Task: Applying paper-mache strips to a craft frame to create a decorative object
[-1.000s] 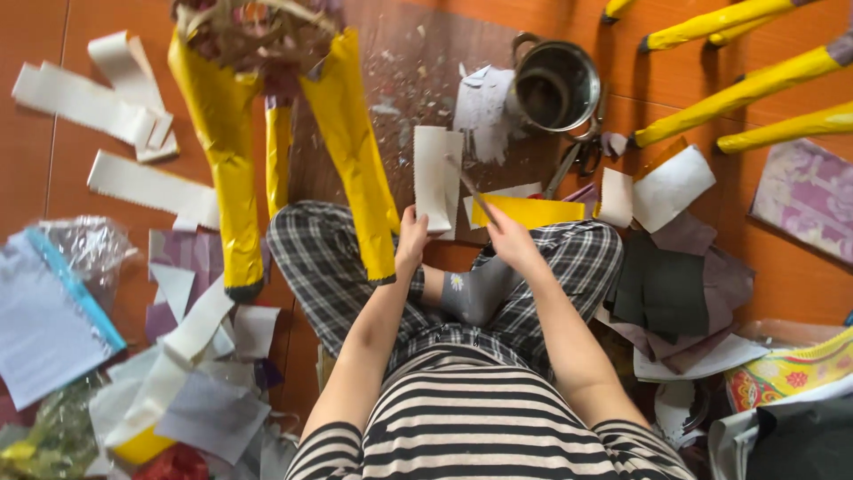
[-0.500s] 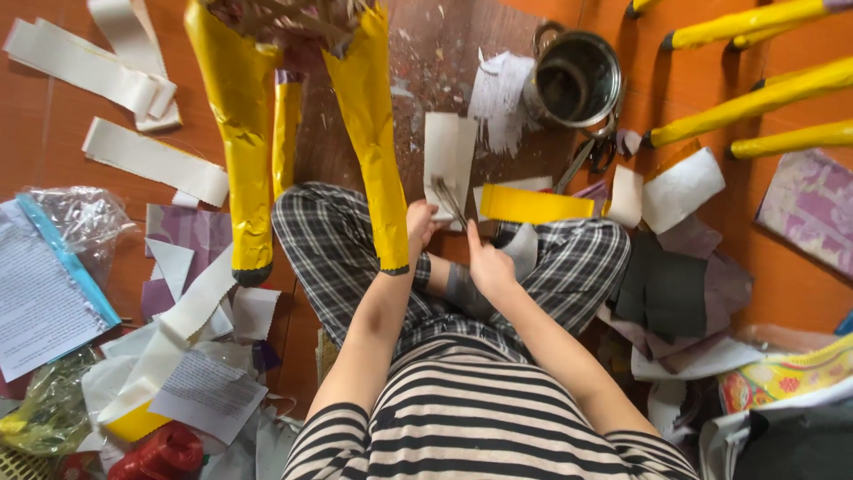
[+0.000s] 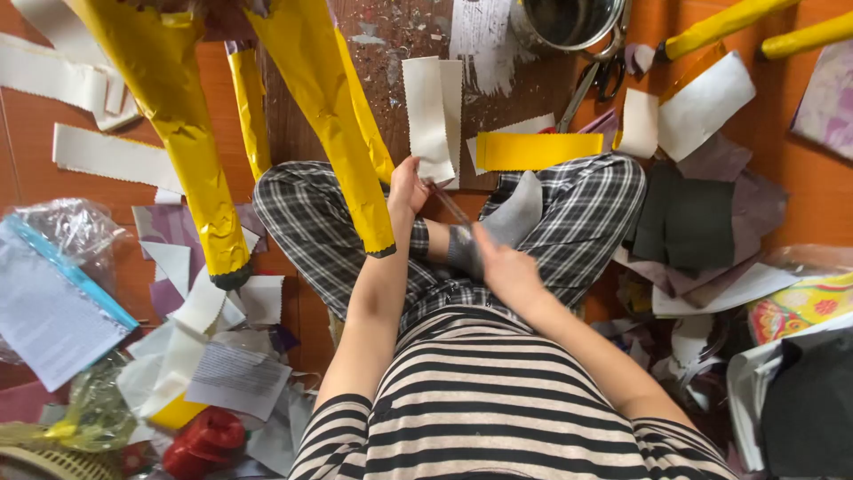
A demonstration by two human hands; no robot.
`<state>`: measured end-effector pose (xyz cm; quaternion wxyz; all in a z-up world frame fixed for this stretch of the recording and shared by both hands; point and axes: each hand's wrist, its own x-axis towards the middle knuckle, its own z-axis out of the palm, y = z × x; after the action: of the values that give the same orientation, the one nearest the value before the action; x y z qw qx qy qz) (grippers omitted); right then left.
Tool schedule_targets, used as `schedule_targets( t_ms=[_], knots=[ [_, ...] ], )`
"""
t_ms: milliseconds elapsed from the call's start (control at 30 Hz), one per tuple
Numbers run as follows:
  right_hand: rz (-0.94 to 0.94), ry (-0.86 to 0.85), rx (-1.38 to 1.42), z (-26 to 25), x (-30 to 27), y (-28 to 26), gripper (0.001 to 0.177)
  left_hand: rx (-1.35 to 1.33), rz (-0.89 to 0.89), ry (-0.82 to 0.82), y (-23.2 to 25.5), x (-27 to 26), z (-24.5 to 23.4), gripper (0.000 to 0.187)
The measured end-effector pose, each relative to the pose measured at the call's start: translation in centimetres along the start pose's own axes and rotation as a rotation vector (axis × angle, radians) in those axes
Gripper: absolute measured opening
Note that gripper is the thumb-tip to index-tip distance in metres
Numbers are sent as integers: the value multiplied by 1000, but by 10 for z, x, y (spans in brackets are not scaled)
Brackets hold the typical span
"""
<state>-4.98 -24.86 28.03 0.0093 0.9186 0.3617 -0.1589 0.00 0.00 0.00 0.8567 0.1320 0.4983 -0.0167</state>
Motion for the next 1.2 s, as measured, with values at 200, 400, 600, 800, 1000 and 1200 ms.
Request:
schedule_targets(
  t_ms=[200, 400, 600, 800, 1000, 1200],
  knots=[
    [164, -187, 118, -25, 14, 36, 59, 31, -48, -20, 19, -72, 40, 65],
    [216, -23, 585, -35, 109, 19, 38, 73, -29, -31, 16, -56, 26, 58],
    [144, 160, 510, 14, 213, 3, 32, 121, -21, -28, 10, -38, 18, 56],
    [222, 130, 493, -7, 209, -6, 32, 110, -23, -16, 11, -42, 15, 59],
    [303, 90, 627, -32, 174, 28, 27, 122, -41, -28, 16, -55, 24, 63],
    [308, 52, 615, -47, 82, 46, 25, 95, -9, -45, 8, -43, 9, 57]
  ],
)
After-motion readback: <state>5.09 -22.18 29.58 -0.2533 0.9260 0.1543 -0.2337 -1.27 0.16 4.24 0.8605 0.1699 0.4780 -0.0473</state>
